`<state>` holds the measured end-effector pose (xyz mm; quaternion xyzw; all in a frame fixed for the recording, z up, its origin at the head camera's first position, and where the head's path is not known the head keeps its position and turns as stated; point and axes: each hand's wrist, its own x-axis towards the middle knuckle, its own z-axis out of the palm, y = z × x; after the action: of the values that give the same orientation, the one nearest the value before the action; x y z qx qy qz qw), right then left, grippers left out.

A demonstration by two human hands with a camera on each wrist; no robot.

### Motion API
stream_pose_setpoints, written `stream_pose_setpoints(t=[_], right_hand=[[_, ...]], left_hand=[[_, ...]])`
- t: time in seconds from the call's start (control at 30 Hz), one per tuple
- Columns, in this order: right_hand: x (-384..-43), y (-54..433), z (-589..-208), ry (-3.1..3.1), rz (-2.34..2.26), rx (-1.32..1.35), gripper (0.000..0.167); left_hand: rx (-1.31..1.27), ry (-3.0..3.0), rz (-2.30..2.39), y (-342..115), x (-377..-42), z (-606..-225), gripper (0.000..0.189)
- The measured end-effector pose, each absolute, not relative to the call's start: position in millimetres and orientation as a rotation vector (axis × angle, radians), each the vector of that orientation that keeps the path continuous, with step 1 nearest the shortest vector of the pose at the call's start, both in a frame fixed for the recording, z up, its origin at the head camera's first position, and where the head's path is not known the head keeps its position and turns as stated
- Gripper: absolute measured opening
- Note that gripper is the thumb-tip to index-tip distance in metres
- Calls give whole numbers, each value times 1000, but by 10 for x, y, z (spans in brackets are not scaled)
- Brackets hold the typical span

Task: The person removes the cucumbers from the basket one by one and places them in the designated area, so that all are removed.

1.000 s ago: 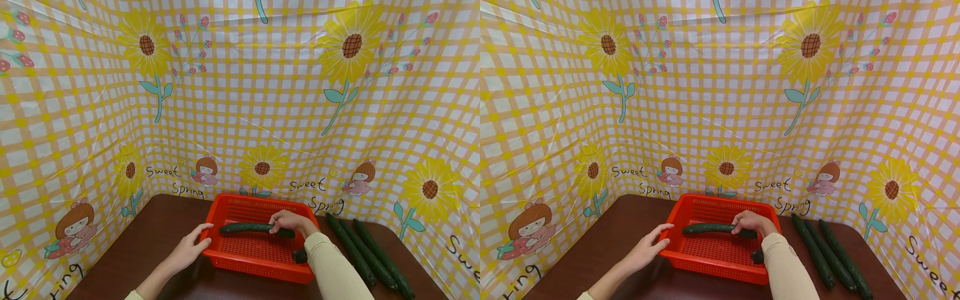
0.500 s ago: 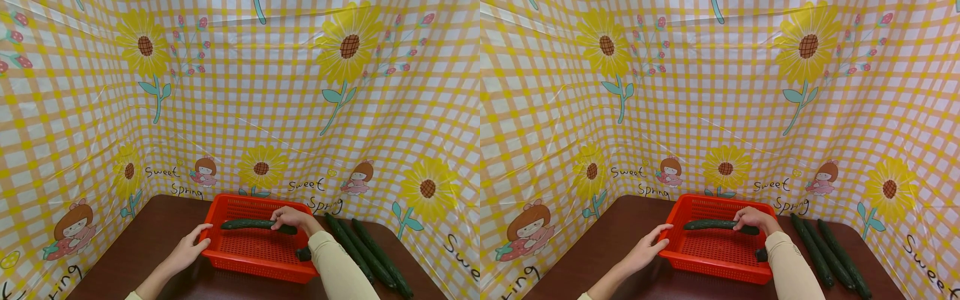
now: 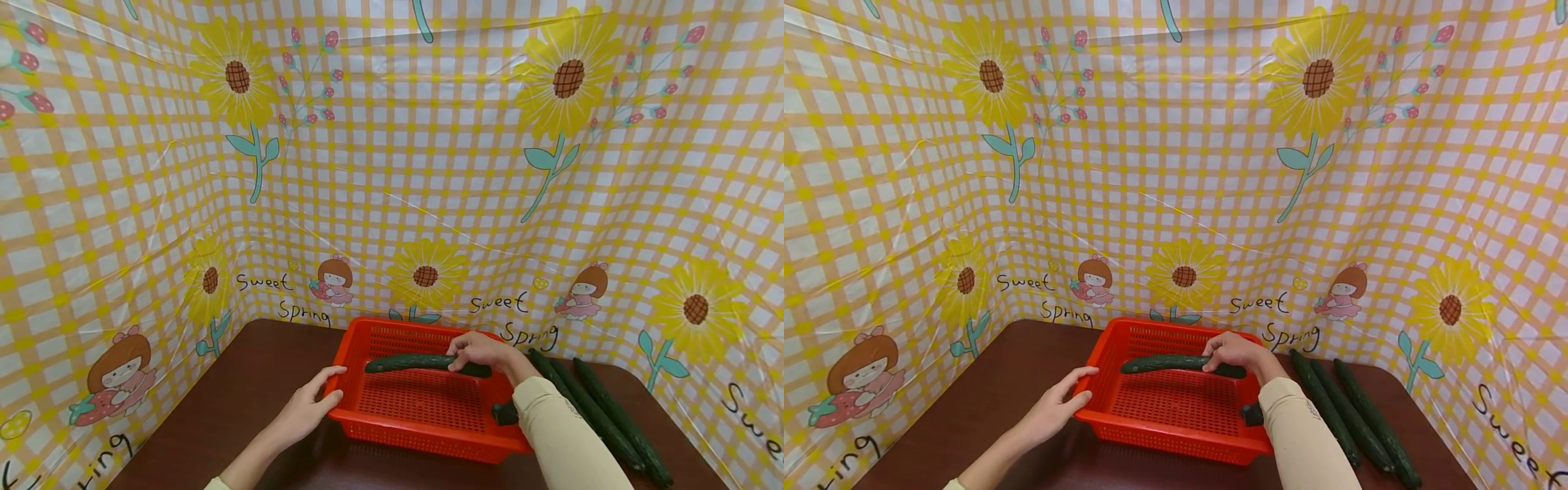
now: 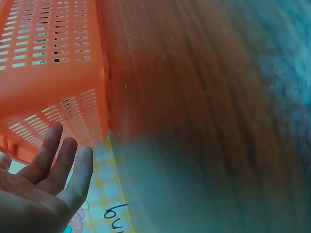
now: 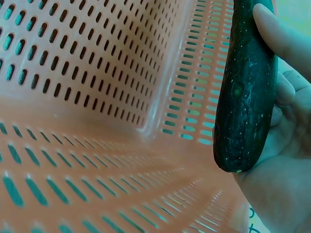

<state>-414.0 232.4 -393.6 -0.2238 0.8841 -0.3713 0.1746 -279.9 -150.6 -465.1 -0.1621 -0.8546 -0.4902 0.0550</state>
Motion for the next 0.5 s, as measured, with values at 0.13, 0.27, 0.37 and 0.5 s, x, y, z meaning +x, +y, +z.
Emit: stream_pose_setpoints(t=[0.13, 0.27, 0.37, 0.5], right_hand=[[-4120, 2344, -3869, 2509, -1051, -631, 19], [-4090, 2360, -3793, 2516, -1046, -638, 20], [-4058, 2371, -3737, 2533, -1036, -652, 18], [-4009, 2399, -3665, 2540, -1040, -675, 20]], left_hand=[[-490, -2590, -1486, -1502, -2794, -4653, 41], [-486, -2588, -1484, -1499, -2793, -4655, 40], [-484, -2581, -1500, -1499, -2791, -4657, 40], [-487, -2576, -1508, -1498, -2788, -4659, 40]])
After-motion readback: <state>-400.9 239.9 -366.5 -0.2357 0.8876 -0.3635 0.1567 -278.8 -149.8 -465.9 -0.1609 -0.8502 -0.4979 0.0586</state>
